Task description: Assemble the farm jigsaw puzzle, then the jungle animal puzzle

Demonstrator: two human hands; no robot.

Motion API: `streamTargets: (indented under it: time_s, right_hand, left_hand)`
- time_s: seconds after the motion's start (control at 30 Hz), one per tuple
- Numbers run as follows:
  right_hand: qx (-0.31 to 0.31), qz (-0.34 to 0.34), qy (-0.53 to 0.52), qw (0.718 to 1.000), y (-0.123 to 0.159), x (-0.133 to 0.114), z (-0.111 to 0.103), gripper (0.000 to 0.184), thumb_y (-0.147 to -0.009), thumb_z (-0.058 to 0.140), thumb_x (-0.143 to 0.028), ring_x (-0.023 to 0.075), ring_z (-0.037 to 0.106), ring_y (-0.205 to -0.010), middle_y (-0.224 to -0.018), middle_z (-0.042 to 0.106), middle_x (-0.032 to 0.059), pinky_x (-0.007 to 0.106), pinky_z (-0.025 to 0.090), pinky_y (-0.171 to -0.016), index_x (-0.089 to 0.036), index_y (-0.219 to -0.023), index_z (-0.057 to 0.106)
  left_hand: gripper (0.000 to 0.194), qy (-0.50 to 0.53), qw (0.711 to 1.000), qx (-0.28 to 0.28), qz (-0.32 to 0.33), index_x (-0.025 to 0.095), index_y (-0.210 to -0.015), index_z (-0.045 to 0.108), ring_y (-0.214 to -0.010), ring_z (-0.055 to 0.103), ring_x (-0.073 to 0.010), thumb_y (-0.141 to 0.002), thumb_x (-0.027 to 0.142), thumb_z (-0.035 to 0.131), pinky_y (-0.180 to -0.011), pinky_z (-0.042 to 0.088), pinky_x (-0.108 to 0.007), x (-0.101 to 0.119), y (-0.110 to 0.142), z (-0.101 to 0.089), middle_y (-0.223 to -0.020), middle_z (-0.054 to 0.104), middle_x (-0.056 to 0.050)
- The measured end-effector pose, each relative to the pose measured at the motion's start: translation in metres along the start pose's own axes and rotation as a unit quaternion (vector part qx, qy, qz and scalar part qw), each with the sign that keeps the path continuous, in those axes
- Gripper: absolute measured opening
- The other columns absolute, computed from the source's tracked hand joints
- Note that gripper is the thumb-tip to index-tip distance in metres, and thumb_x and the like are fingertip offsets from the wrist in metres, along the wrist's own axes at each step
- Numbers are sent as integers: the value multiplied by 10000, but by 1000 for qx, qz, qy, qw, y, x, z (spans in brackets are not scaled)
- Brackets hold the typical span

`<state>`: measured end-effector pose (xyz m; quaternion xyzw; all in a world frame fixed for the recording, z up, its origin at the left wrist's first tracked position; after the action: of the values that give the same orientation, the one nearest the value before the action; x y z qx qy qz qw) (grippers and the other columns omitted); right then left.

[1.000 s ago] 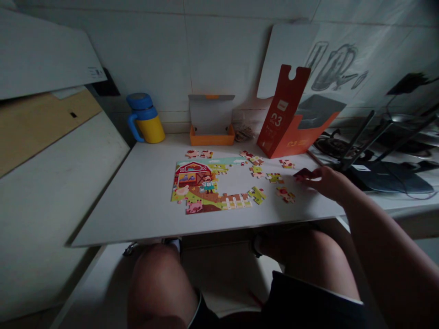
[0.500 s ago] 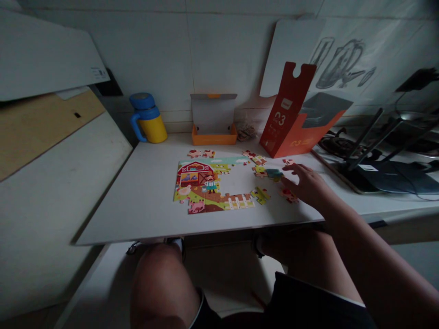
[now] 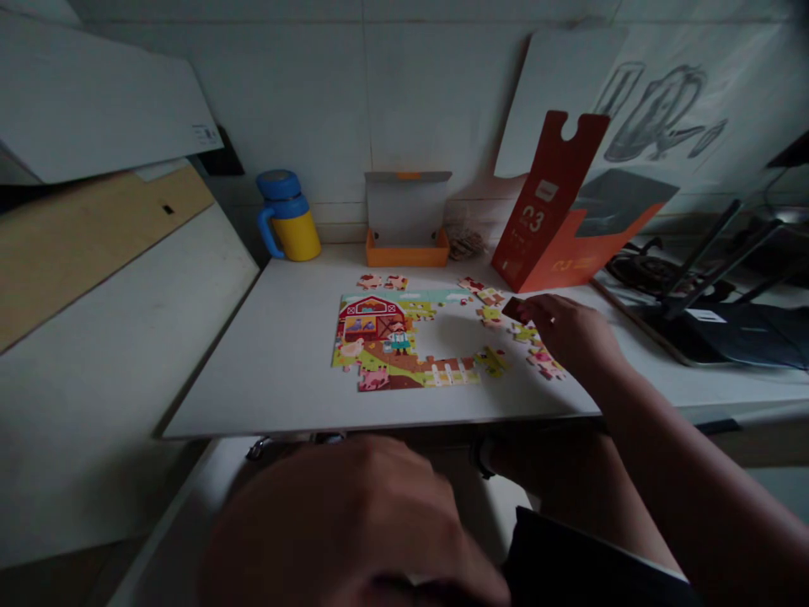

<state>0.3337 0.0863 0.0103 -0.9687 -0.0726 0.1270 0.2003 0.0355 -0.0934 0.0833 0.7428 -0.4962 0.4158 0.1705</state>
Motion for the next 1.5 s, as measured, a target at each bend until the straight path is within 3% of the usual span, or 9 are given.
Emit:
streamTargets:
  time_s: [0.1, 0.17, 0.23, 0.33, 0.53, 0.7, 0.87, 1.1, 1.5]
  right_hand:
    - [-65, 10, -180, 982, 18, -49, 13, 321, -1048, 570, -442, 238, 759, -815, -955, 832, 75, 333, 541, -726, -224, -1078, 804]
    - [-125, -7, -280, 952, 33, -92, 26, 261, -1034, 624, -437, 204, 761, -817, -954, 835, 38, 306, 549, -733, -255, -1064, 808]
    - [-160, -25, -350, 923, 46, -131, 36, 226, -1033, 650, -425, 185, 760, -811, -949, 834, 20, 295, 560, -750, -268, -1072, 807]
    - [-180, -58, -412, 891, 58, -171, 44, 204, -1051, 638, -389, 181, 758, -839, -950, 825, 24, 295, 565, -765, -254, -1063, 790]
    - [-46, -78, -317, 944, 64, -160, 40, 204, -1057, 607, -313, 165, 682, -740, -1058, 762, 88, 298, 514, -682, -213, -1202, 710]
    - [-17, -78, -286, 955, 69, -152, 40, 130, -1057, 591, -276, 143, 618, -645, -938, 724, 53, 286, 474, -619, -209, -1100, 693]
    - [-16, -148, -233, 961, 77, -170, 42, 137, -1059, 563, -241, 208, 693, -815, -1029, 746, 106, 335, 531, -702, -193, -1101, 684]
    - [-37, -186, -187, 964, 88, -179, 48, 188, -1074, 532, -248, 236, 719, -912, -1024, 741, 120, 368, 577, -770, -181, -1102, 705]
    - [-63, -181, -188, 963, 87, -179, 51, 174, -1061, 538, -266, 238, 705, -940, -1050, 725, 104, 381, 571, -776, -225, -1073, 706]
  left_hand:
    - [236, -58, 982, 128, -127, 282, -1227, 750, -1039, 735, -201, -1020, 362, 669, -956, 585, -353, -53, -7, -29, -1186, 787, -57]
    - [302, -63, 950, 227, -204, 262, -1290, 709, -1017, 730, -194, -1005, 358, 681, -905, 590, -342, -90, -6, -49, -1239, 773, -65]
    - [299, -27, 941, 241, -235, 255, -1263, 702, -948, 729, -184, -987, 367, 701, -844, 590, -330, -120, -10, -51, -1205, 783, -58]
    - [163, 23, 954, 181, -236, 235, -1090, 725, -849, 721, -172, -1010, 352, 645, -765, 570, -310, -145, -19, -40, -1042, 802, -45]
    - [162, 141, 930, 202, -271, 242, -1024, 579, -936, 767, -203, -992, 385, 647, -712, 574, -295, -167, 8, -44, -1036, 811, -53]
    - [210, 126, 885, 261, -365, 240, -1050, 554, -770, 746, -183, -944, 376, 675, -629, 533, -268, -188, 55, -66, -926, 797, -36]
    - [181, 64, 844, 286, -449, 221, -1018, 598, -640, 674, -172, -909, 351, 662, -597, 517, -270, -205, 85, -80, -725, 694, 8]
    - [208, 29, 850, 265, -455, 228, -1000, 658, -642, 673, -177, -879, 396, 673, -568, 490, -270, -214, 86, -78, -789, 714, -5]
    - [160, -152, 827, 265, -473, 223, -893, 731, -771, 690, -198, -852, 377, 750, -654, 451, -286, -196, 75, -90, -878, 772, -38]
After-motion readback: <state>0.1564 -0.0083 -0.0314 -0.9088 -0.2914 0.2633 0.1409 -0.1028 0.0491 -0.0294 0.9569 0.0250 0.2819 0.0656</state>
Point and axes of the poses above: each hand's wrist, its own y-axis away from the middle knuckle, its own z-axis out of the palm, x = y × z, the point moved 9 cm from there along -y, towards the middle knuckle
